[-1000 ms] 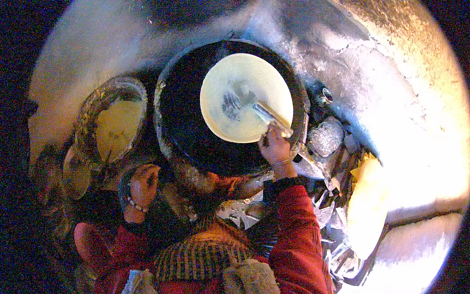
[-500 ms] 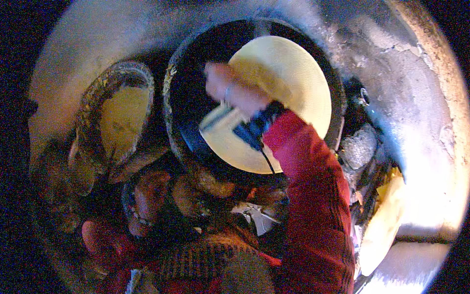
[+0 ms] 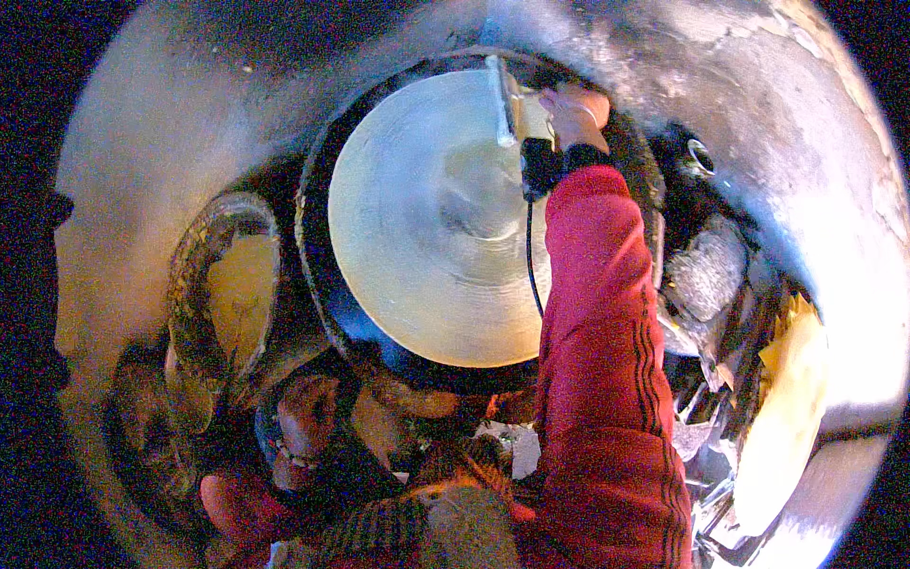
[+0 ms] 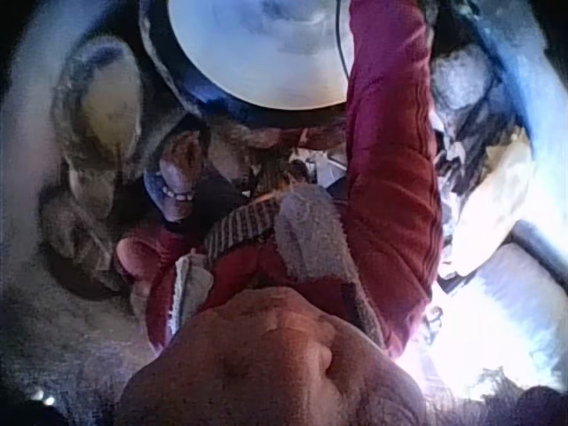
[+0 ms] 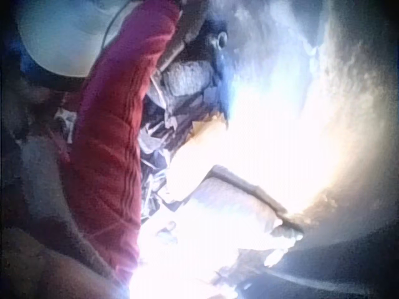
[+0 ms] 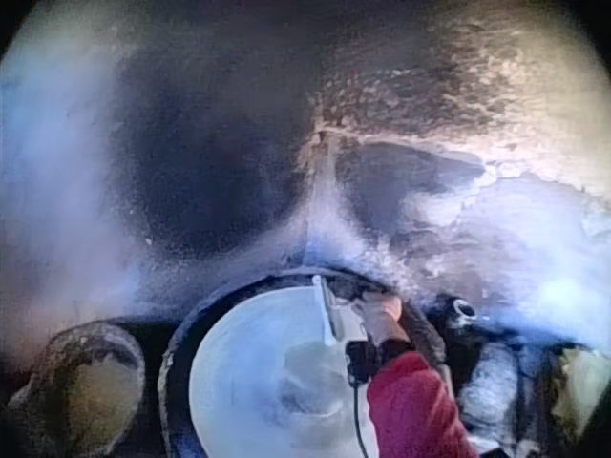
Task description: The person pours batter onto a hot griddle, spreads it into a thin circle, cooks it, then folds and stacks the crepes. They repeat this process multiple times, occasionally tending the fire beneath the griddle.
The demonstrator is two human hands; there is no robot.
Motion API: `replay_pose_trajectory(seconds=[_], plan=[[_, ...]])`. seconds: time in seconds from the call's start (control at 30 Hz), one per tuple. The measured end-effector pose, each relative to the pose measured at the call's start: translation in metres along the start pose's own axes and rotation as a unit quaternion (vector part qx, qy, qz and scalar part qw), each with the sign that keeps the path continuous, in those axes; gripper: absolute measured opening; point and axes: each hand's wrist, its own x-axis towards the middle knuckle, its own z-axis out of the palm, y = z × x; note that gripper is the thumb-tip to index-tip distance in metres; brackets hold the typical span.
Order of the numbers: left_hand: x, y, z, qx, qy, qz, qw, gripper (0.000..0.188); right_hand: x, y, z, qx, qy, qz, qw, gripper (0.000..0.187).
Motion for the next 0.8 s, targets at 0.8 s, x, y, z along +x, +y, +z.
replay_pose_trajectory(seconds=[0.8], plan=[[-0.035,0.007,0.005,-0.005,0.057,0.026,0.998,0.012,-0.291,-0.025,-0.195,-0.700,-0.318,-0.458,0.446,0.030]])
